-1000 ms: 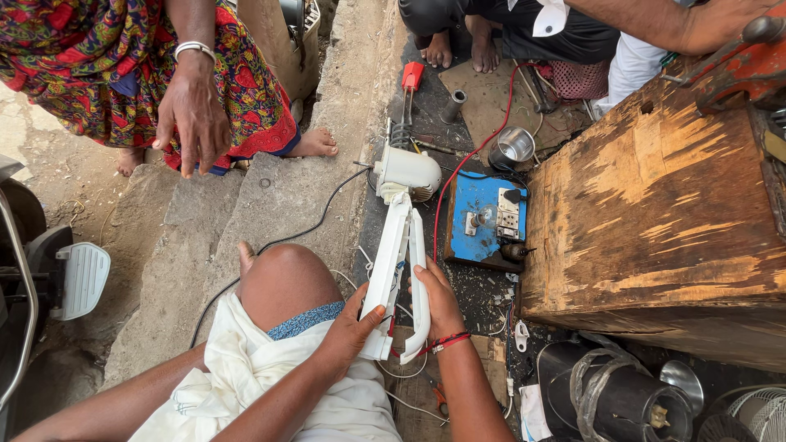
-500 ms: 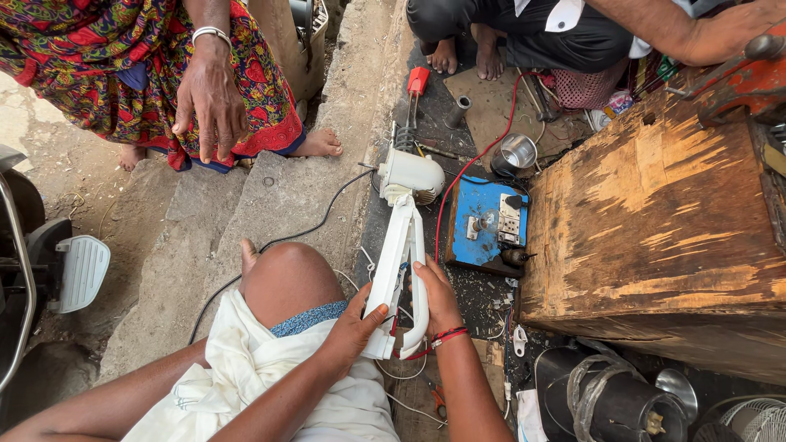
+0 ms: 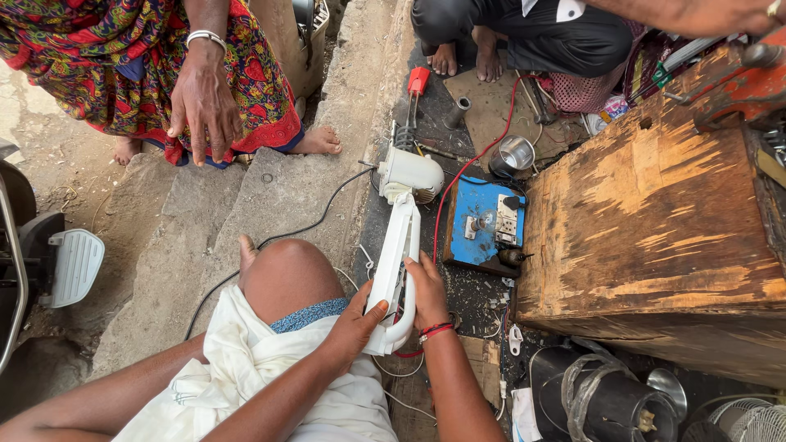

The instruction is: The person assembles a white plastic housing for a small appliance, likely a mixer. They connect wires, fit the two halves of the casing together, and secure them while seated on the ground in a workshop setting.

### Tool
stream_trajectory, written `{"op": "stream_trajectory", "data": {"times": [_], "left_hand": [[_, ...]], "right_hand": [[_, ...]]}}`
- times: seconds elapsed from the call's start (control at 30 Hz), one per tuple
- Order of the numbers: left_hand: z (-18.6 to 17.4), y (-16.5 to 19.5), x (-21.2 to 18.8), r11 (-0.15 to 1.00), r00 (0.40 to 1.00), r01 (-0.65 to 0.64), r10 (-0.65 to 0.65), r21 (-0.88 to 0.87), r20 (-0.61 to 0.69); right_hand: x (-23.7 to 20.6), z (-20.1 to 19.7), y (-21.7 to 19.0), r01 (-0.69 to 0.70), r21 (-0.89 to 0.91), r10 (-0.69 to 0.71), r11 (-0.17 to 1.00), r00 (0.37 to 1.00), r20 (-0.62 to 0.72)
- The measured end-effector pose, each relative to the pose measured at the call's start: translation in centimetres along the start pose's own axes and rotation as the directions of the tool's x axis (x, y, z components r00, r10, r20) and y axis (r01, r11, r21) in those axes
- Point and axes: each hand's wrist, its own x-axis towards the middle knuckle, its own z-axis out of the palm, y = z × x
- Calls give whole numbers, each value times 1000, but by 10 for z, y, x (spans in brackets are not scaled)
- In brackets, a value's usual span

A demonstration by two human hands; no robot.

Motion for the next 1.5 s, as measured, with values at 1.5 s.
{"op": "stream_trajectory", "data": {"times": [1.5], "left_hand": [[-5,-12,5,998,1000,8,-6,66,-25]], "right_hand": [[5,12,21,15,-44,-21,999,990,-143]]}}
